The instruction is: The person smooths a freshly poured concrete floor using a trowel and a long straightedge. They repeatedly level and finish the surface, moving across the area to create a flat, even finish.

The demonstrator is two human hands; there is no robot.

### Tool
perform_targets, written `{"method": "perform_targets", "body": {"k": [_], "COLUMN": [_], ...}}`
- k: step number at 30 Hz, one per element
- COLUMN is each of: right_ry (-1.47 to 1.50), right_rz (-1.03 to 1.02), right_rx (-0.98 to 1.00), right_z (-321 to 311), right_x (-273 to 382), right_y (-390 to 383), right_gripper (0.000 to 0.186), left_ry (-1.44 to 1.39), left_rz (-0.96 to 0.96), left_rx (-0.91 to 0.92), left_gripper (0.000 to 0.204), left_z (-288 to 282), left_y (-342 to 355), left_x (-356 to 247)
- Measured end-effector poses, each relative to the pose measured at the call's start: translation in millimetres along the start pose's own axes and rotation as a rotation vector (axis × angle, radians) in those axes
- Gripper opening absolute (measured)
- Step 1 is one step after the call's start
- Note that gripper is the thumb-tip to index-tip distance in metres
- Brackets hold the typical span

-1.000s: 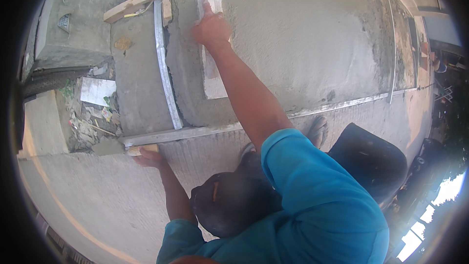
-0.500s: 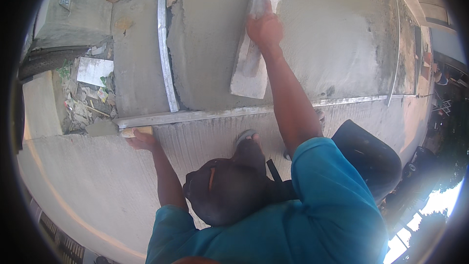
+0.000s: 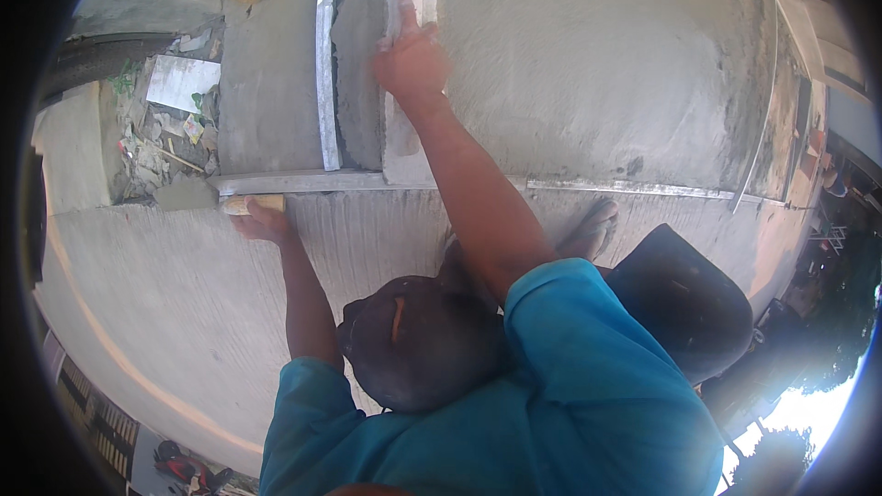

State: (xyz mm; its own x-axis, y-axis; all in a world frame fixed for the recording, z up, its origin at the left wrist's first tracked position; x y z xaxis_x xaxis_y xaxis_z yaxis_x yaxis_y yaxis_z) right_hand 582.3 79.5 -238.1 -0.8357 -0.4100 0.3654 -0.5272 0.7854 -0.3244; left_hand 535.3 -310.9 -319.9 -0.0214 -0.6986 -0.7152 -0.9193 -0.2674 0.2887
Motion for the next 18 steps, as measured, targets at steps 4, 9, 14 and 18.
{"method": "perform_targets", "body": {"k": [4, 9, 14, 18], "right_ry": [-0.012, 0.114, 0.214, 0.136], "right_rz": [0.012, -0.147, -0.112, -0.022], "right_rx": [-0.096, -0.271, -0.158, -0.006], "right_z": [-25, -30, -3, 6], "right_x": [-55, -97, -21, 24], "right_y": [7, -3, -8, -1], "right_gripper": [0.077, 0.078, 0.082, 0.082], "left_ry": [0.023, 0.040, -0.130, 0.047], "left_rz": [-0.013, 0.047, 0.014, 0.022], "left_rx": [0.002, -0.006, 0.017, -0.011], "left_gripper": [0.051, 0.051, 0.051, 0.050], "left_z": [-1, 2, 1, -1], "left_y": [-2, 1, 3, 2], "left_x": [0, -3, 1, 4]}}
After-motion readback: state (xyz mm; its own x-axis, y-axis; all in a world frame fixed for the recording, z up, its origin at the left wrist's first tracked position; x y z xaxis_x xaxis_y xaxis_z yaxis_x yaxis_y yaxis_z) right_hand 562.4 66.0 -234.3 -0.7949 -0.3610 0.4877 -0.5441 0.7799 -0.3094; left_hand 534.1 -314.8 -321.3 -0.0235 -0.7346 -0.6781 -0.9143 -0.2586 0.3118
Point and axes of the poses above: each hand's wrist, its own y-axis towards the middle knuckle, its own z-axis out of the palm, x = y × z, the point moved 4 cm from there along y, towards the middle knuckle, and after that the axes turned 1 degree about -y, right-handed, at the moved point
